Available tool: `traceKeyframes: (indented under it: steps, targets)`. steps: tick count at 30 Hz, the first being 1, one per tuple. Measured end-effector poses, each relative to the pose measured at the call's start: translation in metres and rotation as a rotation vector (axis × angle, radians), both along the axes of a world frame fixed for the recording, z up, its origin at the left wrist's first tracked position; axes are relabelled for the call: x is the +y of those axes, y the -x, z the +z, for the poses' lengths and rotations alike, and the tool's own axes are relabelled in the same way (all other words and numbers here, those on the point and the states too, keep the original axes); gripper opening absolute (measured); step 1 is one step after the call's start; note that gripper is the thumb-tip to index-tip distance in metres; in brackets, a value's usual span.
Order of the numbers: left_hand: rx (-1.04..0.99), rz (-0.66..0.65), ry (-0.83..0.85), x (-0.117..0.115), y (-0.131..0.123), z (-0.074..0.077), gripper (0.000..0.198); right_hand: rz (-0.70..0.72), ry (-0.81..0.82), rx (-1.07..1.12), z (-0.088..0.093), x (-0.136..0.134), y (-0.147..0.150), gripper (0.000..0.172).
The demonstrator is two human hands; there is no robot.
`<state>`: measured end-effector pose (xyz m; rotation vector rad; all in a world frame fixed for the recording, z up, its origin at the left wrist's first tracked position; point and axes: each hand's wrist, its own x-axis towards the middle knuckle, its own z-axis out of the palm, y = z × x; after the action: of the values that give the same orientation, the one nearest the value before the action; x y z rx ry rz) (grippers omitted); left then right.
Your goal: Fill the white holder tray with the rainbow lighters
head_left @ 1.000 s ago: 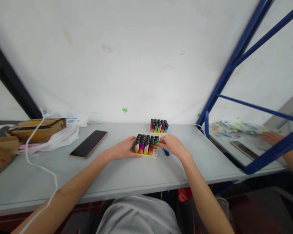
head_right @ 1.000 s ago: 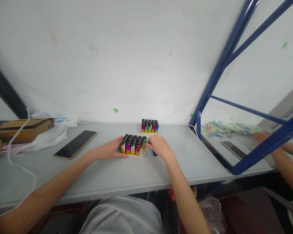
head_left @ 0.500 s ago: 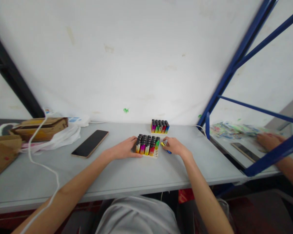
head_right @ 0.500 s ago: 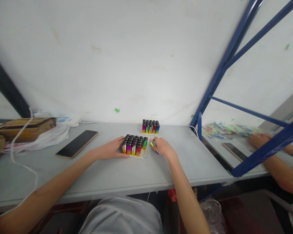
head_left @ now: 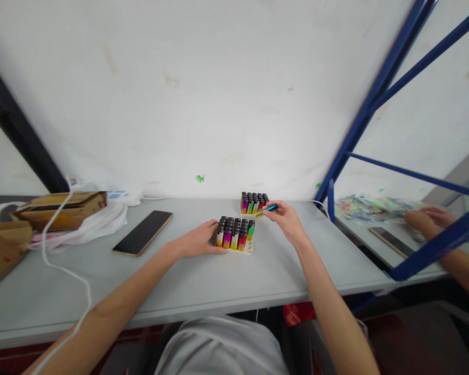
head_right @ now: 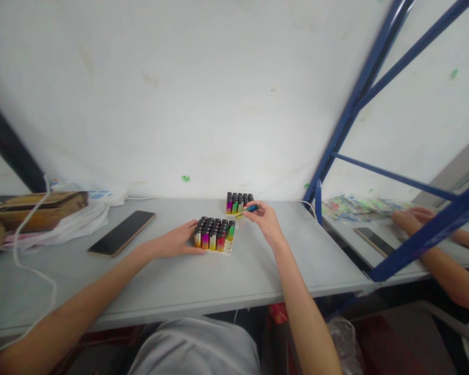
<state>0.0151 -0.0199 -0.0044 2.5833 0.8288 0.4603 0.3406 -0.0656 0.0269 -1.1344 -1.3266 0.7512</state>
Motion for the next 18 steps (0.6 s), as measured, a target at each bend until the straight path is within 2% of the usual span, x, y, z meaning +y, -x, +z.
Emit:
traceKeyframes:
  steps: [3, 6, 13, 18]
  targets:
    - [0.009, -0.003, 0.017, 0.001, 0.0, -0.001, 0.075, 0.049, 0.003, 0.184, 0.005, -0.004, 0.01, 0.049]
    - [0.0, -0.007, 0.027, 0.002, -0.001, -0.001, 0.075, 0.083, 0.019, 0.266, 0.01, -0.01, 0.014, 0.046]
    - [0.02, 0.003, 0.018, 0.002, -0.001, -0.002, 0.075, 0.188, 0.06, 0.104, 0.01, -0.012, 0.015, 0.053]
    - [0.035, 0.002, 0.027, 0.0, -0.002, 0.001, 0.075, 0.255, 0.121, 0.134, 0.006, -0.01, 0.025, 0.061]
